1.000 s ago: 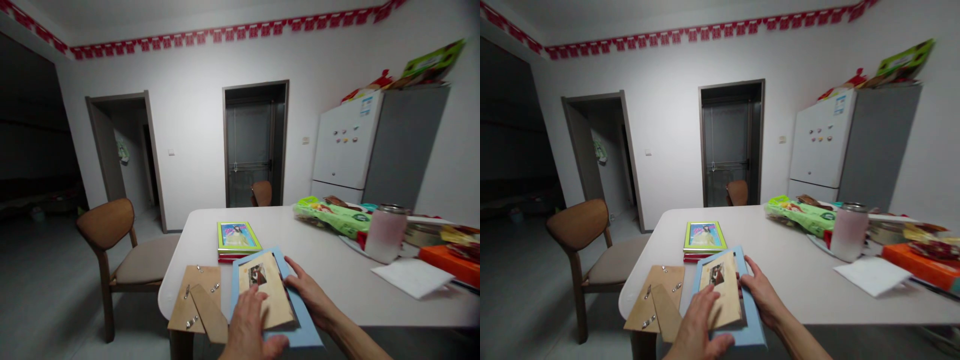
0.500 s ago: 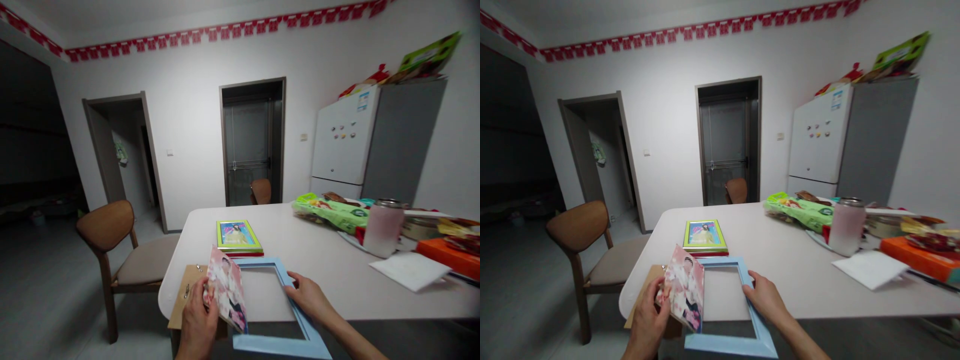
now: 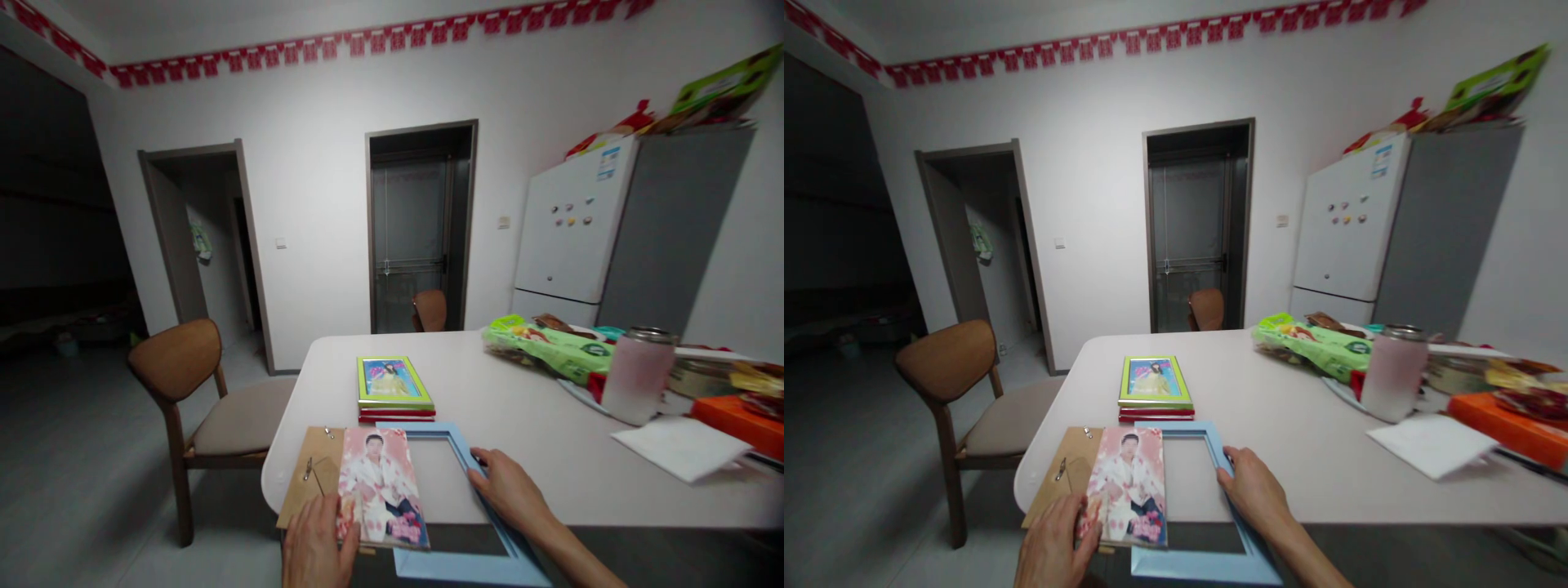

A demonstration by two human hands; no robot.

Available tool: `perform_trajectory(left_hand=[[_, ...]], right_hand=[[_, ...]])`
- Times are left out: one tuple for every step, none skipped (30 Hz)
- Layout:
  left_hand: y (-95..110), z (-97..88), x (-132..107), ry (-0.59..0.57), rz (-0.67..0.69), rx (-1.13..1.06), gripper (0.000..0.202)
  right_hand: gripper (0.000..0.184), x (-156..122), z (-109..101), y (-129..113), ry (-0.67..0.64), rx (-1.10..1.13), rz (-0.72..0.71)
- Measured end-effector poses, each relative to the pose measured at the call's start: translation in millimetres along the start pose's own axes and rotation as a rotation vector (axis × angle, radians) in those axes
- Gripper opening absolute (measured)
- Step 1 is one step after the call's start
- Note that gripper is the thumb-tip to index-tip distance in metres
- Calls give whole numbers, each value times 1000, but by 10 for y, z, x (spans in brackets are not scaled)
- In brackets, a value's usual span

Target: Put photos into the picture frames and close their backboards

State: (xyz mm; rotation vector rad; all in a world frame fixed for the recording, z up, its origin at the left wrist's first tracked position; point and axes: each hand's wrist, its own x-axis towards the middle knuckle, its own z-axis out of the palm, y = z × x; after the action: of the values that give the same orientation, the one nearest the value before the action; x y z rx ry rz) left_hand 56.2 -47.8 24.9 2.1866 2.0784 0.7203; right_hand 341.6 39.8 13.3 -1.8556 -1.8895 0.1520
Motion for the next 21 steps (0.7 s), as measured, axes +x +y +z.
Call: perform_trajectory(left_hand=[[4, -6, 0, 5, 1, 3, 27], [13, -5, 1, 15, 6, -2, 27], [30, 1, 4, 26, 20, -17, 29], [55, 15, 8, 33, 49, -40, 31], [84, 37, 14, 28, 94, -71, 35], [117, 68, 19, 10, 150, -106, 40], [151, 107, 26, -21, 211, -144, 46], [182, 151, 34, -57, 265, -179, 52], [210, 197, 45, -93, 305, -210, 58], [233, 241, 59, -119, 327, -235, 62], [252, 276, 77, -129, 333, -255, 67], [267, 299, 101, -117, 328, -276, 69], [280, 307, 128, -85, 318, -303, 70], [294, 299, 158, -35, 314, -346, 68], [311, 274, 189, 29, 313, -410, 63], [332, 237, 217, 101, 308, -495, 56], [361, 193, 241, 176, 287, -598, 49], [398, 147, 258, 249, 238, -715, 42], [443, 106, 267, 307, 159, -842, 38], [495, 75, 268, 341, 56, -975, 36], [551, 57, 263, 345, -51, -1110, 36]], right_hand=[[39, -14, -7, -53, 42, 12, -20], [39, -31, -4, -124, 81, 43, -45], [40, -50, 12, -213, 101, 98, -65], [42, -69, 43, -314, 90, 179, -73], [44, -88, 88, -425, 44, 282, -59], [47, -104, 142, -539, -37, 398, -23], [51, -116, 197, -650, -127, 516, 39], [51, -124, 246, -756, -217, 628, 102], [50, -127, 279, -855, -303, 738, 146], [47, -126, 289, -945, -370, 844, 173], [43, -123, 274, -1027, -413, 944, 175], [39, -119, 235, -1103, -429, 1036, 158], [36, -116, 175, -1171, -420, 1116, 128], [35, -114, 105, -1232, -397, 1182, 94], [36, -116, 33, -1283, -369, 1237, 65], [39, -122, -29, -1321, -343, 1279, 47], [43, -133, -73, -1343, -317, 1305, 44], [47, -148, -94, -1348, -288, 1313, 67], [49, -168, -91, -1336, -253, 1303, 117], [51, -189, -67, -1307, -226, 1279, 193], [52, -210, -29, -1266, -217, 1258, 271]])
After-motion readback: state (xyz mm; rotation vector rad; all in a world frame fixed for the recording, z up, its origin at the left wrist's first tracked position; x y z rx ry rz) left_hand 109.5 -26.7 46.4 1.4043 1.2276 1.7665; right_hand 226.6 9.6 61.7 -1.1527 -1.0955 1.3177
